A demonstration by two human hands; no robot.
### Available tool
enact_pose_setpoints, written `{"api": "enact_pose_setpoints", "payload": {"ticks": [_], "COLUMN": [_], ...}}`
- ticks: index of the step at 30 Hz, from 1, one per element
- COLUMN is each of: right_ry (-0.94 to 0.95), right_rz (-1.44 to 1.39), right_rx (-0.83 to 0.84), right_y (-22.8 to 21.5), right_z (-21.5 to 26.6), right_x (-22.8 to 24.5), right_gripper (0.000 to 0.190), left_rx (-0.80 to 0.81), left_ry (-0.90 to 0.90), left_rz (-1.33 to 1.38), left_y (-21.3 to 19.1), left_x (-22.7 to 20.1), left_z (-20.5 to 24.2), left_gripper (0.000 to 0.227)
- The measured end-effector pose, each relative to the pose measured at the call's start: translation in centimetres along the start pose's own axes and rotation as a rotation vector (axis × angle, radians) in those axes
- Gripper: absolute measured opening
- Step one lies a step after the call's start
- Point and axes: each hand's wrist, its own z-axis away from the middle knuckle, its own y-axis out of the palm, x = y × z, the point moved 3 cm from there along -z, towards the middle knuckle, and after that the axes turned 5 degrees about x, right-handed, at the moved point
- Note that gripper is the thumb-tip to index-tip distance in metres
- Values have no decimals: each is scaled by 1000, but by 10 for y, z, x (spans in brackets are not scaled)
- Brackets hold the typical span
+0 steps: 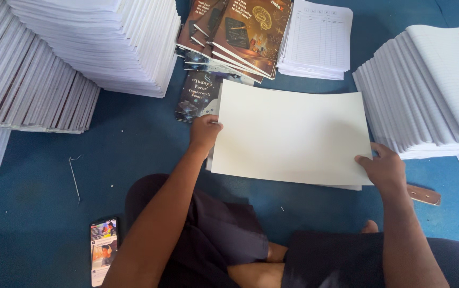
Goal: The person inserts a brown cover into a white paper sheet, folds the sheet around the cover, and presses the edges with a wooden tool. The person repeats this process for several covers.
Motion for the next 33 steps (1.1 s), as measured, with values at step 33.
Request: {"api": "enact_pose_setpoints", "payload": {"ticks": [33], "right_ry": [-22], "right_rz": [-7], "right_rx": [15], "right_y": [-17], "right_z": [-10], "right_x": [3], "right_gripper": [47], "left_rx": [15], "left_ry": [-156], "left_rz": [67], "left_y": [18], "left_x": [11], "left_z": [-3], "left_gripper": [19]}}
